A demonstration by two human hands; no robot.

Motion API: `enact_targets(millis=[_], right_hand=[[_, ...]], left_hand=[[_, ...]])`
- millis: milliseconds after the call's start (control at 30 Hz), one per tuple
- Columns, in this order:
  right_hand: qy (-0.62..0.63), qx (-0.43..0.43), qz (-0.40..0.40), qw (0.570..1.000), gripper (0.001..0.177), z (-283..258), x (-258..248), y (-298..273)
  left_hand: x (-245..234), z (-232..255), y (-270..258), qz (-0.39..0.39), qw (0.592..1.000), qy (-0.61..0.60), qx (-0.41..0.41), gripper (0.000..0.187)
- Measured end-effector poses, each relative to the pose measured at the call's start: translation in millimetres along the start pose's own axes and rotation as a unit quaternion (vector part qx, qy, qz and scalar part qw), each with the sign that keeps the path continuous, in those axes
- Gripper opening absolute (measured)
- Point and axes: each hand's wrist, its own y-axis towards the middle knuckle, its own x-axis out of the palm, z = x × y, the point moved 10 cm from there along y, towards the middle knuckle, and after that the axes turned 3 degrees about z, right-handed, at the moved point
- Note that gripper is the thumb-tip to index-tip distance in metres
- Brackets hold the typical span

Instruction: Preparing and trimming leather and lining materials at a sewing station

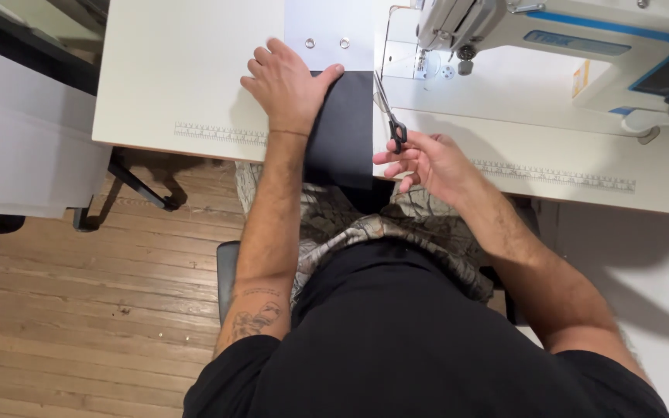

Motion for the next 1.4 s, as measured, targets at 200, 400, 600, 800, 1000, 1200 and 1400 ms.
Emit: enact_targets(millis=[200, 400, 600, 800, 1000, 1200, 1400], right_hand=[[0.030, 0.010, 0.006, 0.999, 0.036, 0.5, 3.9, 7.4], [0.085, 0.021, 0.032, 0.996, 0.036, -1.0, 8.6, 10.7], [0.119, 0.028, 0.024, 0.992, 0.041, -5.7, 15.2, 11.0], [0.141, 0.027, 0.019, 0.989, 0.038, -5.4, 15.9, 23.5], [0.130, 0.024, 0.049, 0.990, 0.032, -0.8, 12.7, 27.6], [0.159, 0.011, 0.050, 0.986, 0.033, 4.5, 9.2, 25.5], [0.182, 0.026, 0.008, 0.983, 0.041, 10.3, 8.7, 29.3]], left_hand=[[17.6, -13.8, 18.4, -0.119, 0.979, -0.162, -0.020, 0.104], [-8.6, -8.3, 16.6, -0.122, 0.922, -0.369, -0.006, 0.059], [-33.5, -0.3, 16.8, -0.142, 0.872, -0.469, -0.025, 0.040], [-28.9, 0.6, 12.8, -0.151, 0.878, -0.453, -0.044, 0.042], [-28.2, 1.8, 13.6, -0.139, 0.879, -0.455, -0.034, 0.043], [-24.6, -4.2, 13.0, -0.126, 0.877, -0.461, -0.045, 0.043], [-30.9, -9.9, 13.0, -0.120, 0.849, -0.511, -0.054, 0.052]])
